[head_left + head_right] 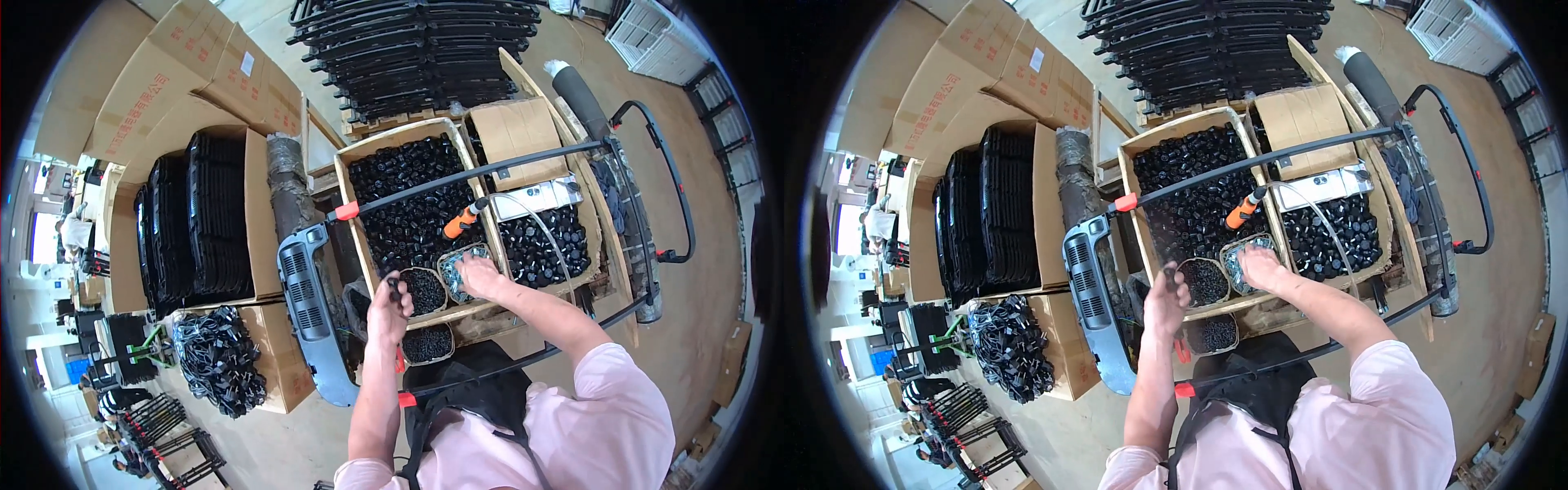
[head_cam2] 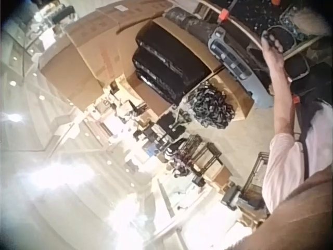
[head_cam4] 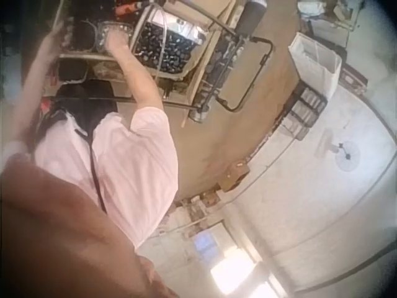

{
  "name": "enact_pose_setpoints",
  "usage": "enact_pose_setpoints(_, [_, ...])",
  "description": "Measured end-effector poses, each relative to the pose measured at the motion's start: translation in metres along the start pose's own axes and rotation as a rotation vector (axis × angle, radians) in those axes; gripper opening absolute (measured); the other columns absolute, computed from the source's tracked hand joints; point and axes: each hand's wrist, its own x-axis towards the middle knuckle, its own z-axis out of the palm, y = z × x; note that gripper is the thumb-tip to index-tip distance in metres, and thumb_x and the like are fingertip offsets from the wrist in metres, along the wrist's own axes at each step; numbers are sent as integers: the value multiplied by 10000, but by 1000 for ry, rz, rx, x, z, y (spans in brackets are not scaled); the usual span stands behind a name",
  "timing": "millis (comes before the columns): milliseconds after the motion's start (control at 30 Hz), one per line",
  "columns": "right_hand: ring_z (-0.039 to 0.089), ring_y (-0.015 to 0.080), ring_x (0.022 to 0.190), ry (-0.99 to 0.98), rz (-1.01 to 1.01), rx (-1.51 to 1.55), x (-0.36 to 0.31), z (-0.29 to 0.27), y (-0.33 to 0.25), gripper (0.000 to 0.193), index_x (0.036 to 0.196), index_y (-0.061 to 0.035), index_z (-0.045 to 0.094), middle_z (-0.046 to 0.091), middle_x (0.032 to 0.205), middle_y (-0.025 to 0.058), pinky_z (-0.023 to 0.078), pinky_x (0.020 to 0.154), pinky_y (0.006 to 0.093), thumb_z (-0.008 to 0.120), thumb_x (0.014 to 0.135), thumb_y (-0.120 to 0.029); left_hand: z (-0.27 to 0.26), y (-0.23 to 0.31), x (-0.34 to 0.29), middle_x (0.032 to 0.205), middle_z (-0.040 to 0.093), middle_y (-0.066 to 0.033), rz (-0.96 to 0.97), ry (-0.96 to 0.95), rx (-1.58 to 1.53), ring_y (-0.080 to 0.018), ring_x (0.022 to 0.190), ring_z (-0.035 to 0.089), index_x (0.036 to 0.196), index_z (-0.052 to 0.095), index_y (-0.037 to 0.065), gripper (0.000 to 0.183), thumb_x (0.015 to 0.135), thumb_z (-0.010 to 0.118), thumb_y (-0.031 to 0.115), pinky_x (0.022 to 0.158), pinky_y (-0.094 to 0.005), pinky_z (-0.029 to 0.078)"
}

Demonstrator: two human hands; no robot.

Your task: Assembling the plastic housing and internal components of a handheld leaf blower using power tools and fasteners.

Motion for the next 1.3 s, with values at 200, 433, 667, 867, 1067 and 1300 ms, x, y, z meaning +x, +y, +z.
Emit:
enact_pose_setpoints(200, [715,424,1037,-53,-115,-22,0,10,17,237,1125,9,657,704,1092,247,587,904,532,610,911,-83,-24,-22,-50,1017,616,-51,-7,-50,-6,-187,835,584,1405,553,104,381,1132,497,363,699,-327,471])
enact_pose_setpoints(433, [745,418,926,74,-63,-104,-9,7,9,165,1004,0,685,737,975,224,598,854,519,613,918,-121,-39,-23,-76,1059,675,-83,-38,-33,225,-201,860,650,1349,583,49,390,1134,514,367,719,-326,531])
enact_pose_setpoints(667, [753,405,917,222,91,1,-21,0,-8,233,1048,-15,702,745,956,253,586,798,537,635,990,-230,-49,-15,-90,981,637,-25,-12,-77,347,-133,803,605,1377,607,43,352,1131,556,290,718,-286,522])
enact_pose_setpoints(867, [626,121,720,74,194,1008,-50,-29,-98,225,1123,-22,721,695,884,27,538,656,314,749,963,-177,-71,-2,-107,1013,700,-30,-25,-111,260,-119,822,656,1360,613,72,304,1111,601,247,695,-245,550])
enact_pose_setpoints(1067, [714,208,875,188,-200,648,-67,-42,-182,211,1140,-18,729,758,994,93,564,796,350,688,958,-118,-85,11,-123,1041,717,-39,14,-142,289,-100,825,656,1320,623,77,261,1120,582,240,683,-232,542])
enact_pose_setpoints(1300, [711,349,937,214,-534,362,-61,-59,-230,135,1039,-14,719,703,961,148,571,819,435,654,964,-105,-100,25,-142,1043,718,-58,53,-156,299,-108,822,670,1311,602,41,267,1126,563,230,705,-247,570])
